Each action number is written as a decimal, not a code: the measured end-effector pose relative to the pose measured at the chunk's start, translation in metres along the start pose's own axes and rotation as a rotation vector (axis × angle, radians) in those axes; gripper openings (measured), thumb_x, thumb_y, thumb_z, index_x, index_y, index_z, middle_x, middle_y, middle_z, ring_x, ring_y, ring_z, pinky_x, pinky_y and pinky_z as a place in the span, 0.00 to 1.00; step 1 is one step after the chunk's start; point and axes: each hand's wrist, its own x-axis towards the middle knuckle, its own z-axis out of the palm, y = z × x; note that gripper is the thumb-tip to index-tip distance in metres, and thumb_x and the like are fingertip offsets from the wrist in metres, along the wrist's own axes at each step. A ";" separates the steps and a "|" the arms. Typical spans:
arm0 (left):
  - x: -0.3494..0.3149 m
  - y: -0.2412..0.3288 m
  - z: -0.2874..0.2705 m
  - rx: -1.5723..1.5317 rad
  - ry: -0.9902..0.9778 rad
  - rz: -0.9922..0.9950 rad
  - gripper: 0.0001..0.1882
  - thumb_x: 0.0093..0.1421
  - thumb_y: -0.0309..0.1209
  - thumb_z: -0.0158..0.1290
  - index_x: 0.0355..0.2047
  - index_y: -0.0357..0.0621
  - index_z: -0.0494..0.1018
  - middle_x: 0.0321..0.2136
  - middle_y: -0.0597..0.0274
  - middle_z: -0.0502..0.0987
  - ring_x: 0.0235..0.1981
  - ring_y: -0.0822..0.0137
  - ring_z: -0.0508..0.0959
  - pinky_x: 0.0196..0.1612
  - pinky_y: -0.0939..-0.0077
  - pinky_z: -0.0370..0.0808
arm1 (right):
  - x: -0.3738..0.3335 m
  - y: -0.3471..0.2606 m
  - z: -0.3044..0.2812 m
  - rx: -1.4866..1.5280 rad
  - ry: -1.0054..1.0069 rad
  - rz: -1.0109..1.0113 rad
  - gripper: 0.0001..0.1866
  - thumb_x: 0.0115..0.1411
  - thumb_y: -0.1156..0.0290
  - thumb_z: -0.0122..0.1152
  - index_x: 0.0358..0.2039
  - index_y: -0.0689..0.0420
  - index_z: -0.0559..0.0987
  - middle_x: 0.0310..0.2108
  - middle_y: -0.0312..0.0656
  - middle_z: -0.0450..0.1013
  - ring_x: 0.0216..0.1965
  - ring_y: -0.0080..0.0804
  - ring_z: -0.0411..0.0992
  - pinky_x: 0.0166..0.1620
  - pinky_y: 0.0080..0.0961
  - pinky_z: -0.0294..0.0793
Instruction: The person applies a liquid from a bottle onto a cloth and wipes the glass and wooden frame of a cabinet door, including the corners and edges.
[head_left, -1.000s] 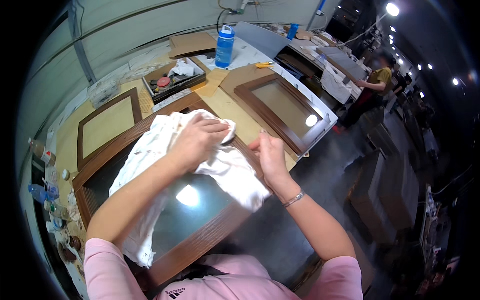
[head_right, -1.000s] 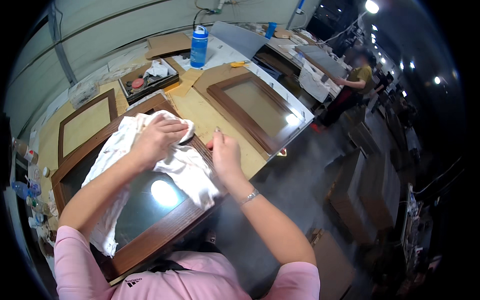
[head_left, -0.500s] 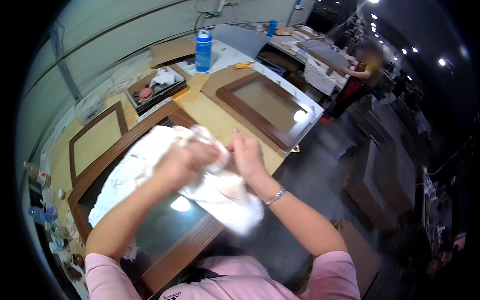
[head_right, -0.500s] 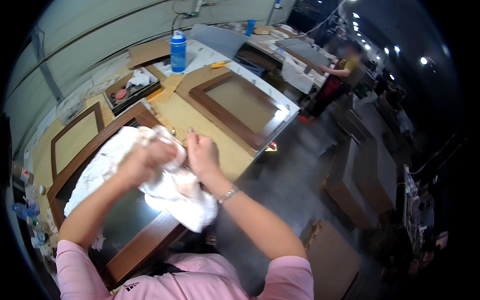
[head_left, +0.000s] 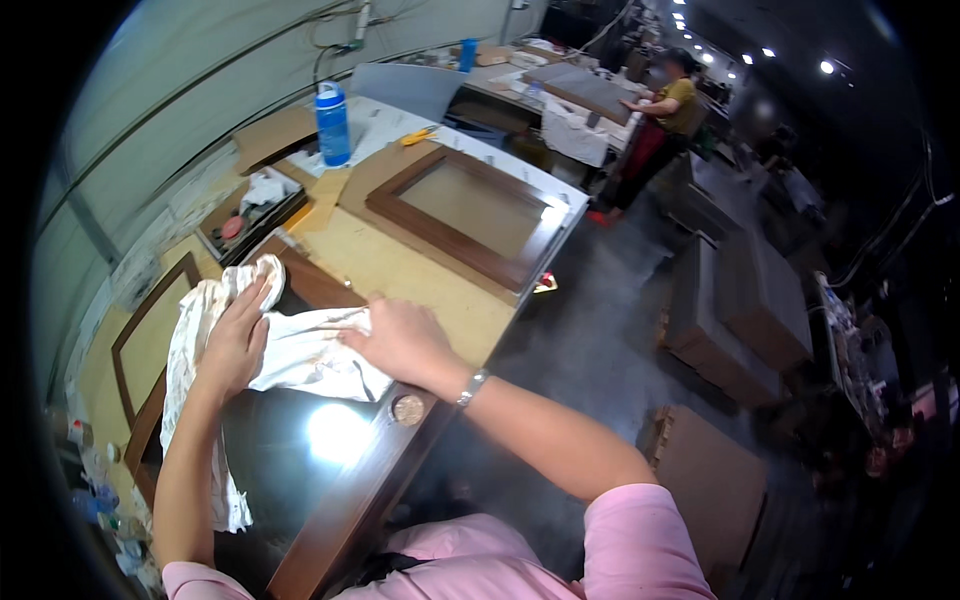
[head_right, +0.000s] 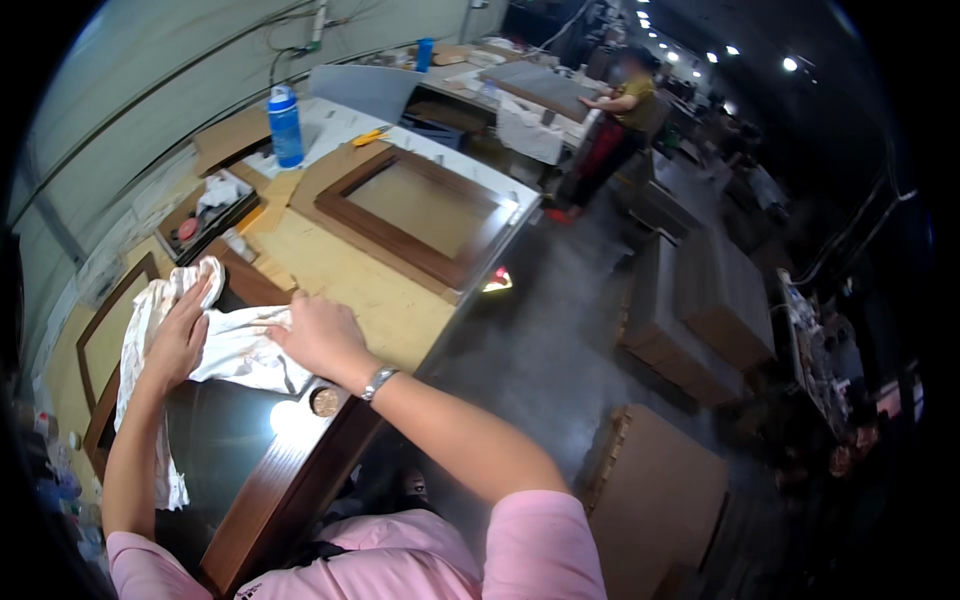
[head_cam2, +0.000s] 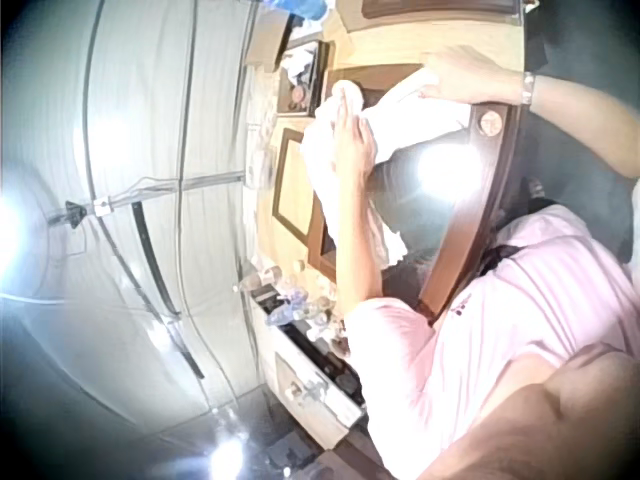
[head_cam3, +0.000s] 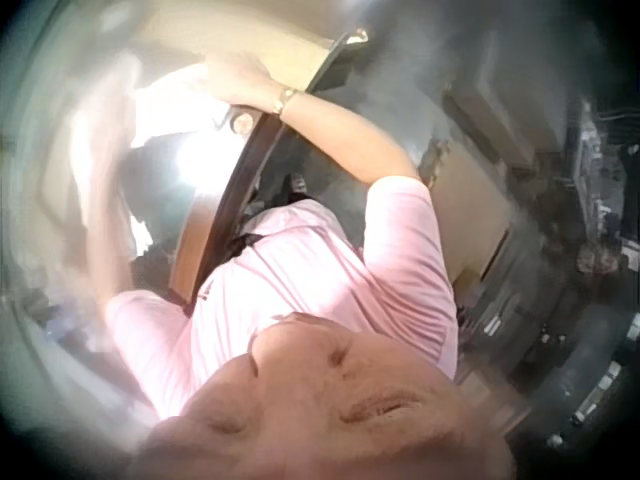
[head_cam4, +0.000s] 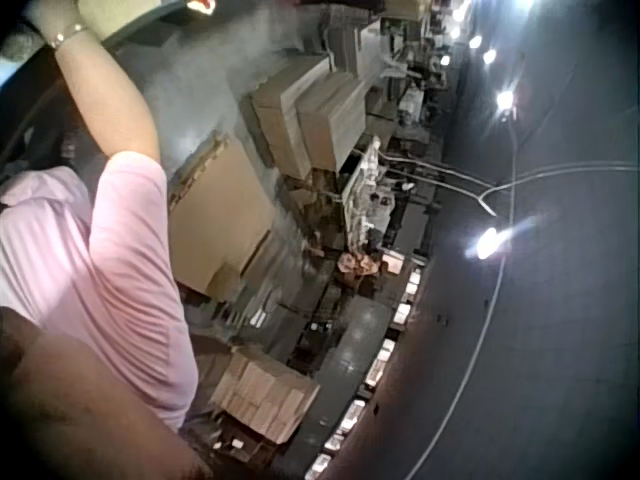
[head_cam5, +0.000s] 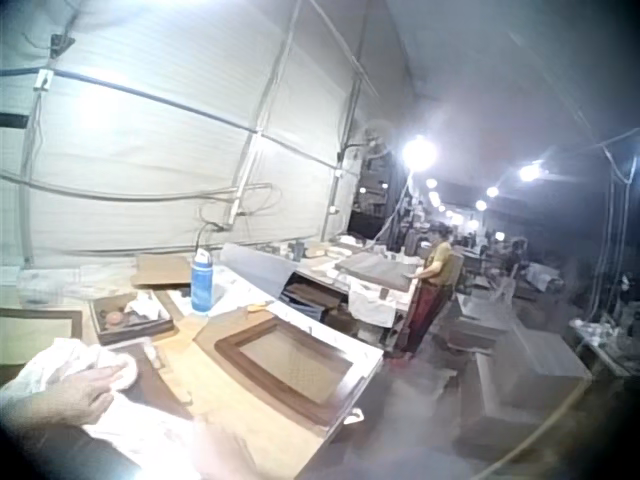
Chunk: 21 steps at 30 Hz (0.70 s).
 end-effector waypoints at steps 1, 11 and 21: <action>-0.018 -0.006 0.000 0.002 0.037 0.026 0.27 0.61 0.20 0.47 0.62 0.39 0.67 0.63 0.45 0.67 0.65 0.49 0.66 0.67 0.64 0.61 | -0.002 0.004 -0.001 0.015 0.037 0.005 0.28 0.59 0.48 0.62 0.38 0.67 0.78 0.31 0.61 0.78 0.36 0.58 0.78 0.42 0.47 0.76; -0.155 -0.058 -0.122 -0.235 0.518 -0.403 0.17 0.47 0.14 0.47 0.36 0.34 0.79 0.36 0.49 0.78 0.39 0.59 0.79 0.45 0.69 0.74 | 0.005 0.001 0.003 -0.037 0.046 0.038 0.29 0.57 0.48 0.61 0.37 0.68 0.78 0.30 0.64 0.77 0.37 0.60 0.77 0.43 0.49 0.75; -0.226 -0.090 -0.059 0.292 0.296 -0.058 0.24 0.46 0.13 0.52 0.45 0.42 0.79 0.48 0.54 0.79 0.51 0.51 0.76 0.55 0.61 0.70 | 0.009 0.028 0.002 0.142 -0.003 -0.047 0.24 0.52 0.57 0.64 0.42 0.63 0.79 0.32 0.58 0.79 0.38 0.57 0.77 0.43 0.45 0.75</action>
